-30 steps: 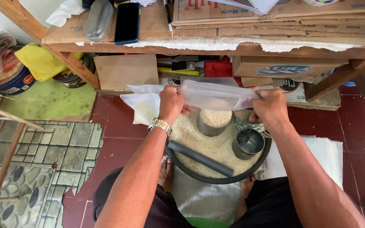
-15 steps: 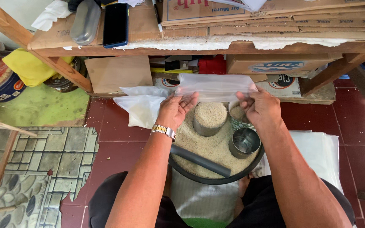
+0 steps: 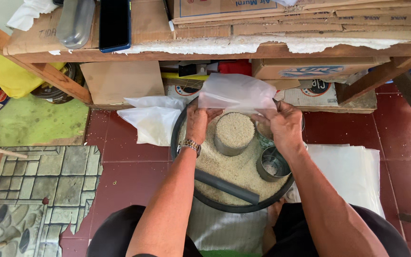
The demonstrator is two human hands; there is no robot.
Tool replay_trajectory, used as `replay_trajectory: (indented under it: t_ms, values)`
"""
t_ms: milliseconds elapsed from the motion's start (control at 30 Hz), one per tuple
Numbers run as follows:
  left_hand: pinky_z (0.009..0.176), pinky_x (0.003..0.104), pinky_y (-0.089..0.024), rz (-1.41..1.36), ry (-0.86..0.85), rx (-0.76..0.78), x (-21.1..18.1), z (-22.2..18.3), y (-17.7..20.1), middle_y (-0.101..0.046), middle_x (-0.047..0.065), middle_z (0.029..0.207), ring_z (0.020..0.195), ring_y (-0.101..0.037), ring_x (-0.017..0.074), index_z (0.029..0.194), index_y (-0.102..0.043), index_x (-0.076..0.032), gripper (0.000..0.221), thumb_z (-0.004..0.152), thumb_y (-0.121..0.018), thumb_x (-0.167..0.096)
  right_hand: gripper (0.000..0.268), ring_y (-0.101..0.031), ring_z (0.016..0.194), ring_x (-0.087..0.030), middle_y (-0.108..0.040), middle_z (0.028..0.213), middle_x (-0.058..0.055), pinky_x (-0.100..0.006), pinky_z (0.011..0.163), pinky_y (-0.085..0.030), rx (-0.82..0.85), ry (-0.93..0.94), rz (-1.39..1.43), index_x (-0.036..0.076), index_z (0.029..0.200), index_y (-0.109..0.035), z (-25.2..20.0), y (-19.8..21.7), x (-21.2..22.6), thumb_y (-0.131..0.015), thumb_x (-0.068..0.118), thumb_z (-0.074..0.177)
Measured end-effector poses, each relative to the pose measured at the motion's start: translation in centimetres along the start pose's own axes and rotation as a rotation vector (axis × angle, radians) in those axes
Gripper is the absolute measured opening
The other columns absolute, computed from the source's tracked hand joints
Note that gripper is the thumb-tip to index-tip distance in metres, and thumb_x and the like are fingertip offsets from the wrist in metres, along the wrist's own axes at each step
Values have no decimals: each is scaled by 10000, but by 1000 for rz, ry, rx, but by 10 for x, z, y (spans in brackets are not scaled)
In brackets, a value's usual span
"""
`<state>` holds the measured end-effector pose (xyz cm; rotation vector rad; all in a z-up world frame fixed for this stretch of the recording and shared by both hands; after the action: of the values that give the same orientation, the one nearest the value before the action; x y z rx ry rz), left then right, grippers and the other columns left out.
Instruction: The person measures rice from a large container using several different cups and then transfers the measured portions into small plastic bags.
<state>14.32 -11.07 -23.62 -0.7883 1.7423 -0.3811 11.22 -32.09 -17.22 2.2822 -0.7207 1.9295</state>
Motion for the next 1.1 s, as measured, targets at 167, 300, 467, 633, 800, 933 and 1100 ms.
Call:
replay_trajectory:
  t_ms: [167, 300, 467, 633, 800, 933, 1100]
  values:
    - [946, 547, -571, 152, 46, 129, 63, 47, 38, -682, 414, 1022, 1039, -594, 598, 1141, -638, 162, 378, 990, -535, -169, 229, -768, 729, -353, -748, 811, -233, -411, 599, -658, 20, 40, -328, 48, 764, -607, -14, 9, -3, -573, 70, 989]
    - [1166, 536, -438, 954, -279, 134, 35, 4, 30, -683, 364, 1162, 1283, -550, 495, 1183, -690, 83, 425, 1025, -475, -247, 244, -730, 726, -444, -682, 853, -364, -405, 566, -673, -13, 107, -397, -58, 911, -681, -26, 5, 3, -519, 80, 1029]
    - [1161, 512, -438, 1033, -283, 106, 36, -3, 30, -668, 386, 1166, 1277, -560, 496, 1190, -684, 114, 455, 1040, -477, -262, 262, -736, 826, -446, -697, 944, -324, -482, 708, -674, 40, 143, -616, -39, 1035, -733, -64, 12, 0, -505, 86, 1069]
    - [1127, 414, -466, 855, -85, 20, 47, -6, 37, -745, 236, 1136, 1271, -627, 334, 1096, -752, 14, 541, 1004, -524, -468, 247, -753, 922, -348, -759, 839, -193, -508, 741, -551, -111, 151, -871, 94, 1039, -763, -94, 1, -12, -567, 243, 1062]
    - [1119, 504, -425, 742, -31, -75, 58, -7, 38, -703, 329, 1139, 1274, -586, 440, 1124, -707, 68, 656, 977, -561, -555, 283, -610, 1150, -489, -721, 1055, -268, -604, 828, -490, -181, 236, -767, 47, 1182, -718, -107, -18, -22, -524, 202, 1046]
    - [1086, 469, -427, 565, 0, -192, 36, -17, 13, -656, 319, 1200, 1266, -579, 434, 1207, -628, 66, 632, 952, -566, -509, 279, -674, 1129, -362, -735, 1009, -243, -498, 854, -538, -185, 250, -707, 74, 1161, -740, -101, -14, -29, -540, 240, 1060]
    - [1140, 450, -425, 622, -29, -207, 31, -17, -6, -653, 311, 1225, 1269, -584, 426, 1154, -679, 54, 595, 956, -521, -483, 266, -483, 779, -109, -673, 749, -186, -379, 739, -519, -168, 302, -694, 43, 1036, -761, -100, -17, -16, -563, 217, 1070]
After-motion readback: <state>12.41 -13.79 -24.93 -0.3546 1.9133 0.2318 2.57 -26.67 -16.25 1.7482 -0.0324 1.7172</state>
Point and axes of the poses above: each hand's wrist, its own z-axis towards the middle knuckle, its own y-axis out of the back of the hand, x = y × z, the point moved 2 cm from there along z, towards the middle knuckle
